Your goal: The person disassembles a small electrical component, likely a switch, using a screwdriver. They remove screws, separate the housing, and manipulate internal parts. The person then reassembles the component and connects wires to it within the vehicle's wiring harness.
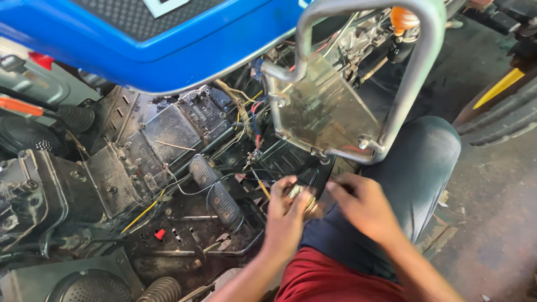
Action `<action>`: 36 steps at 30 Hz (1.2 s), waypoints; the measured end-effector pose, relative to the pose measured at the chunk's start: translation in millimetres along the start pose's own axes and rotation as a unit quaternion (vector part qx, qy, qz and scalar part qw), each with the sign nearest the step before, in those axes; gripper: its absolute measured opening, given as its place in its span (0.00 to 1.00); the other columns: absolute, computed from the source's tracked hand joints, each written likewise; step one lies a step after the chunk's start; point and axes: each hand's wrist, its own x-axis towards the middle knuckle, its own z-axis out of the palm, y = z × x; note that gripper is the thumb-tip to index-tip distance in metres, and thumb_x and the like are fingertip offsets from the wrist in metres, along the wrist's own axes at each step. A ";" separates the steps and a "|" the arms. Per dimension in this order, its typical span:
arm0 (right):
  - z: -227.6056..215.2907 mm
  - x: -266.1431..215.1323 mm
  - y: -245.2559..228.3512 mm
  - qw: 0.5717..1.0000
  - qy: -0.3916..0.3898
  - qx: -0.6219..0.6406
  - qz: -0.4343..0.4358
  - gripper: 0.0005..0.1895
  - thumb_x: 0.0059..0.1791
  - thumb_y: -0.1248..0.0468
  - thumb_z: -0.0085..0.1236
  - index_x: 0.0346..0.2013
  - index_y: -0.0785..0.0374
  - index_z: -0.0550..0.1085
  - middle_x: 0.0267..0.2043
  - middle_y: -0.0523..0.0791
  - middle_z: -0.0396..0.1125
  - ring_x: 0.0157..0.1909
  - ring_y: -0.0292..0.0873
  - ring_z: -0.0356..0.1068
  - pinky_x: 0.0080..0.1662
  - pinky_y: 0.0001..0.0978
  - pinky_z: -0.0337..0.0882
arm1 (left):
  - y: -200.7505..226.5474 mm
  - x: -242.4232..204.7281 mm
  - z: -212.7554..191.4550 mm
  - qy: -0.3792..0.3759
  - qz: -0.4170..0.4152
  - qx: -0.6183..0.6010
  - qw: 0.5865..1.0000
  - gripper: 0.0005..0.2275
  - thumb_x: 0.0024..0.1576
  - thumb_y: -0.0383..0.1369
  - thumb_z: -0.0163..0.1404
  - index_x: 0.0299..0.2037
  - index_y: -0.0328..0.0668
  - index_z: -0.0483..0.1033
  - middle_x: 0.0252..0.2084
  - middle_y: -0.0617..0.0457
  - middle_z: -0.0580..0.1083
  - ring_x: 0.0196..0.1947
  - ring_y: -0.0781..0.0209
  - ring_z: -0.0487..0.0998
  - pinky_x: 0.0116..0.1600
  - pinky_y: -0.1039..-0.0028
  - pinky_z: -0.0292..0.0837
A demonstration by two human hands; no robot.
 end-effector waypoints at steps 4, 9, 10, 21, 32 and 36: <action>17.0 3.6 -8.4 0.980 0.089 -0.085 -0.155 0.08 0.48 0.63 0.58 0.32 0.67 0.78 0.24 0.53 0.71 0.24 0.51 0.74 0.28 0.37 0.70 | -17.7 -14.6 -58.8 -0.081 -0.034 0.345 0.935 0.13 0.59 0.25 0.53 0.55 0.38 0.71 0.43 0.49 0.76 0.43 0.63 0.77 0.48 0.70 0.76; 13.3 -2.1 -8.3 0.987 0.076 -0.096 -0.104 0.07 0.46 0.63 0.60 0.31 0.66 0.78 0.24 0.53 0.73 0.24 0.54 0.75 0.29 0.42 0.71 | -45.0 -39.4 -123.9 -0.006 0.038 0.532 0.846 0.16 0.56 0.24 0.54 0.55 0.43 0.73 0.45 0.41 0.76 0.47 0.47 0.81 0.50 0.63 0.76; 11.4 -1.6 -7.7 0.990 0.073 -0.083 -0.093 0.07 0.46 0.63 0.60 0.31 0.66 0.78 0.24 0.53 0.73 0.24 0.53 0.75 0.28 0.43 0.71 | -50.2 -38.0 -133.8 0.036 0.032 0.545 0.837 0.18 0.55 0.25 0.55 0.56 0.44 0.72 0.46 0.41 0.77 0.47 0.45 0.81 0.50 0.62 0.76; 50.8 36.4 28.1 0.946 -0.137 -0.274 -0.107 0.08 0.46 0.62 0.61 0.35 0.63 0.80 0.43 0.50 0.72 0.46 0.57 0.73 0.46 0.50 0.72 | -45.0 -21.2 -150.3 0.144 0.142 0.727 0.656 0.11 0.49 0.30 0.57 0.42 0.43 0.80 0.44 0.43 0.79 0.47 0.41 0.78 0.55 0.50 0.66; 117.4 67.2 100.5 0.861 -0.247 -0.436 -0.084 0.08 0.41 0.71 0.60 0.35 0.65 0.80 0.51 0.55 0.67 0.49 0.61 0.72 0.48 0.52 0.74 | -27.5 -40.9 -124.9 0.161 -0.002 0.710 0.686 0.10 0.47 0.29 0.56 0.40 0.45 0.82 0.42 0.38 0.76 0.44 0.36 0.76 0.48 0.49 0.73; 114.4 73.8 92.4 0.858 -0.249 -0.438 -0.101 0.08 0.40 0.72 0.60 0.34 0.68 0.79 0.49 0.55 0.69 0.47 0.61 0.73 0.47 0.50 0.75 | -24.7 -42.8 -124.7 0.152 0.028 0.703 0.694 0.11 0.44 0.27 0.56 0.38 0.42 0.81 0.41 0.39 0.77 0.44 0.36 0.76 0.48 0.50 0.73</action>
